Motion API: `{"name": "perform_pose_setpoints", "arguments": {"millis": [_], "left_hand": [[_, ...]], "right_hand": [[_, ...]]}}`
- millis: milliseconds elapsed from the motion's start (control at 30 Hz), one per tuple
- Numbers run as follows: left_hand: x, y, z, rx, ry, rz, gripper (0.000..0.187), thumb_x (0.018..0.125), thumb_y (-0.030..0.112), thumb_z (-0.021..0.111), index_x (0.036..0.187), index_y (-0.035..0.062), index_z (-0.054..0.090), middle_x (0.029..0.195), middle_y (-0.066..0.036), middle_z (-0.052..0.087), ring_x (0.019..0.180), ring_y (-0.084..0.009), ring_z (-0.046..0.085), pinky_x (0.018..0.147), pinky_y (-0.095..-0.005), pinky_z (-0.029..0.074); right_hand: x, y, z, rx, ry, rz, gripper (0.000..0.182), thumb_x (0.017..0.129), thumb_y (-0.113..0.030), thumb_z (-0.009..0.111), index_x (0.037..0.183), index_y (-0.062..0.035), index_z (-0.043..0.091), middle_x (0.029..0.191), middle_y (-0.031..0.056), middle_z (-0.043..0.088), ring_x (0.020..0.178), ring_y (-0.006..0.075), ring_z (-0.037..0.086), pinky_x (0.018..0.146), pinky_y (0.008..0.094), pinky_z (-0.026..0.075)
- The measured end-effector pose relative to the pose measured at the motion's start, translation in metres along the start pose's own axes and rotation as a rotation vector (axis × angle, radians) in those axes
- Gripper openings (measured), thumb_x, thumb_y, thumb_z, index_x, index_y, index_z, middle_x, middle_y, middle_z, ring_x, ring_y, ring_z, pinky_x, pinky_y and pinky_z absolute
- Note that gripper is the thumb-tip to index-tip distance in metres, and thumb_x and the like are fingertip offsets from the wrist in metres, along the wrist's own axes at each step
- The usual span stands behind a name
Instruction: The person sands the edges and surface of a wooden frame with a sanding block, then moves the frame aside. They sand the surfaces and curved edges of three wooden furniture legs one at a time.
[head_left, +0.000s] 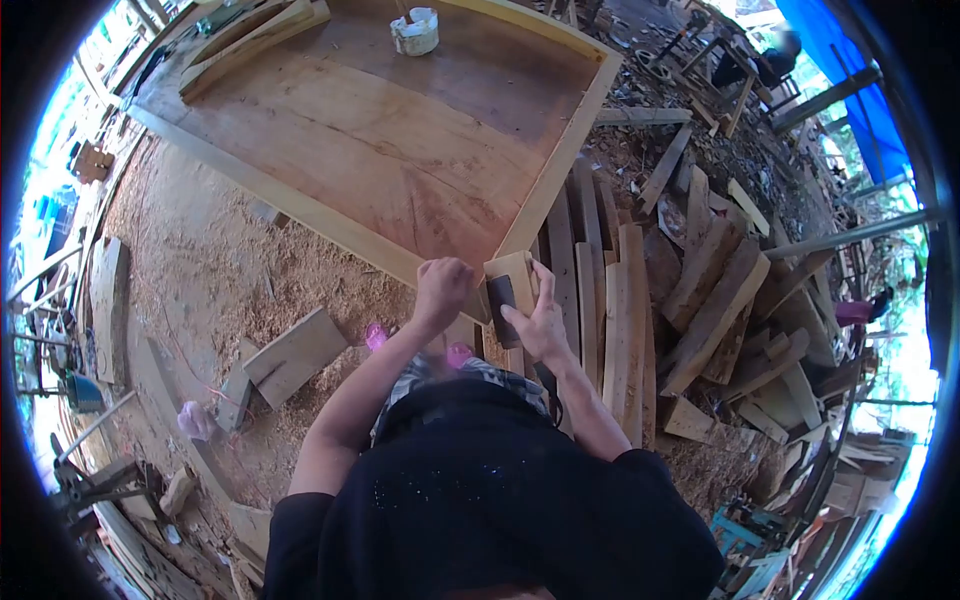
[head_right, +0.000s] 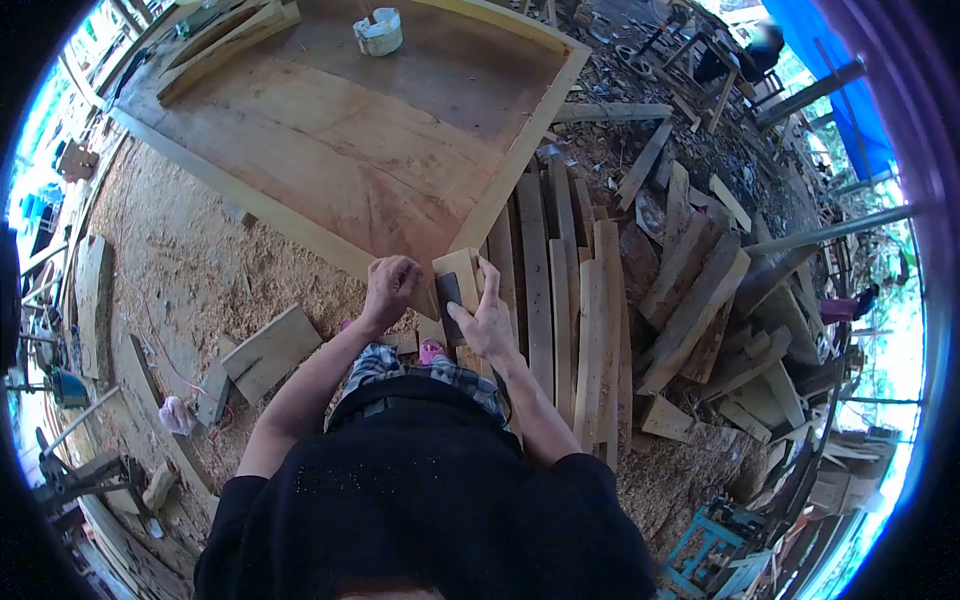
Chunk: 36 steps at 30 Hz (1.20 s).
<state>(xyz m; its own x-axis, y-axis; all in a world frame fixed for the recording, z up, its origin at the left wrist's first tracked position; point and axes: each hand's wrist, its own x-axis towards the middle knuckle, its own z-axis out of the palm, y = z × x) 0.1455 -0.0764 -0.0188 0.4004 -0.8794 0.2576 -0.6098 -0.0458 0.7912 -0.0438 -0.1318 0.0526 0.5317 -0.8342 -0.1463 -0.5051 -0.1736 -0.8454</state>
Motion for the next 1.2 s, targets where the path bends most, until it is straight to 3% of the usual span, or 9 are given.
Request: {"name": "perform_pose_setpoints", "arguments": {"millis": [33, 267, 567, 733, 767, 833, 967, 1033, 1200], "left_hand": [[0.003, 0.009, -0.004, -0.096, -0.001, -0.136, 0.015, 0.088, 0.018, 0.061, 0.084, 0.0036, 0.063, 0.084, -0.013, 0.062, 0.085, -0.0343, 0.061, 0.08, -0.0429, 0.044], [0.0, 0.045, -0.007, -0.242, 0.154, -0.08, 0.017, 0.091, 0.015, 0.061, 0.087, -0.0009, 0.06, 0.091, -0.017, 0.059, 0.086, -0.0363, 0.059, 0.074, -0.0411, 0.047], [0.028, 0.051, -0.013, -0.329, -0.004, 0.004, 0.018, 0.093, 0.019, 0.061, 0.091, 0.001, 0.058, 0.088, -0.016, 0.057, 0.084, -0.0353, 0.057, 0.077, -0.0399, 0.047], [0.017, 0.039, -0.019, -0.492, 0.094, -0.151, 0.015, 0.091, 0.015, 0.064, 0.095, 0.0015, 0.058, 0.088, -0.013, 0.058, 0.084, -0.0279, 0.06, 0.074, -0.0355, 0.048], [0.008, 0.035, -0.023, -0.505, 0.093, -0.157, 0.015, 0.091, 0.015, 0.064, 0.095, 0.0015, 0.058, 0.088, -0.013, 0.058, 0.084, -0.0279, 0.06, 0.074, -0.0355, 0.048], [-0.021, 0.025, -0.029, -0.561, -0.045, -0.415, 0.016, 0.093, 0.013, 0.064, 0.101, 0.0003, 0.059, 0.093, -0.008, 0.061, 0.081, -0.0155, 0.06, 0.075, -0.0311, 0.05], [-0.059, 0.008, -0.032, -0.61, -0.377, -0.555, 0.021, 0.096, 0.018, 0.061, 0.106, -0.0005, 0.057, 0.097, -0.007, 0.062, 0.081, -0.0138, 0.06, 0.076, -0.0306, 0.051], [-0.062, 0.0, -0.029, -0.964, -0.751, -0.913, 0.028, 0.099, 0.026, 0.057, 0.111, 0.0015, 0.056, 0.099, -0.006, 0.063, 0.086, -0.0137, 0.061, 0.078, -0.0294, 0.051], [-0.055, -0.003, -0.038, -1.31, -0.838, -0.95, 0.037, 0.102, 0.035, 0.05, 0.115, 0.0016, 0.055, 0.102, -0.006, 0.062, 0.091, -0.013, 0.061, 0.083, -0.0298, 0.049]], "right_hand": [[-0.002, -0.002, 0.002, 0.001, 0.001, -0.009, 0.081, 0.082, -0.013, 0.067, 0.146, -0.0175, 0.018, 0.123, 0.0291, 0.057, 0.111, 0.0448, 0.059, 0.097, 0.0494, 0.045], [-0.015, -0.004, 0.016, -0.186, -0.004, -0.236, 0.084, 0.083, -0.01, 0.066, 0.151, -0.0193, 0.019, 0.13, 0.0289, 0.053, 0.112, 0.0468, 0.057, 0.095, 0.0499, 0.047], [-0.02, -0.025, 0.032, -0.402, -0.047, -0.097, 0.08, 0.083, -0.012, 0.062, 0.152, -0.0181, 0.023, 0.1, 0.0229, 0.059, 0.089, 0.0426, 0.06, 0.081, 0.0558, 0.048], [-0.008, -0.024, 0.033, -0.272, 0.088, -0.208, 0.079, 0.083, -0.008, 0.064, 0.151, -0.0141, 0.023, 0.124, 0.0249, 0.057, 0.113, 0.0396, 0.059, 0.091, 0.047, 0.05], [-0.008, -0.028, 0.033, -0.244, 0.084, -0.109, 0.076, 0.084, -0.007, 0.066, 0.149, -0.0115, 0.025, 0.133, 0.0247, 0.053, 0.12, 0.037, 0.056, 0.096, 0.0425, 0.049], [0.001, -0.031, 0.038, -0.184, 0.093, -0.002, 0.075, 0.085, -0.007, 0.067, 0.148, -0.0111, 0.026, 0.132, 0.0242, 0.054, 0.118, 0.0364, 0.058, 0.095, 0.0422, 0.049], [0.006, -0.021, 0.05, -0.118, 0.15, 0.133, 0.07, 0.085, -0.01, 0.069, 0.144, -0.0104, 0.03, 0.129, 0.0226, 0.057, 0.111, 0.0347, 0.063, 0.093, 0.0415, 0.051], [0.005, -0.036, 0.052, -0.041, 0.172, 0.22, 0.068, 0.085, -0.012, 0.069, 0.142, -0.0077, 0.031, 0.129, 0.0213, 0.055, 0.114, 0.0312, 0.06, 0.096, 0.0416, 0.049], [-0.007, -0.034, 0.063, 0.078, 0.204, 0.099, 0.065, 0.088, -0.016, 0.069, 0.14, -0.0001, 0.033, 0.134, 0.0192, 0.047, 0.121, 0.026, 0.049, 0.103, 0.0402, 0.041]]}}
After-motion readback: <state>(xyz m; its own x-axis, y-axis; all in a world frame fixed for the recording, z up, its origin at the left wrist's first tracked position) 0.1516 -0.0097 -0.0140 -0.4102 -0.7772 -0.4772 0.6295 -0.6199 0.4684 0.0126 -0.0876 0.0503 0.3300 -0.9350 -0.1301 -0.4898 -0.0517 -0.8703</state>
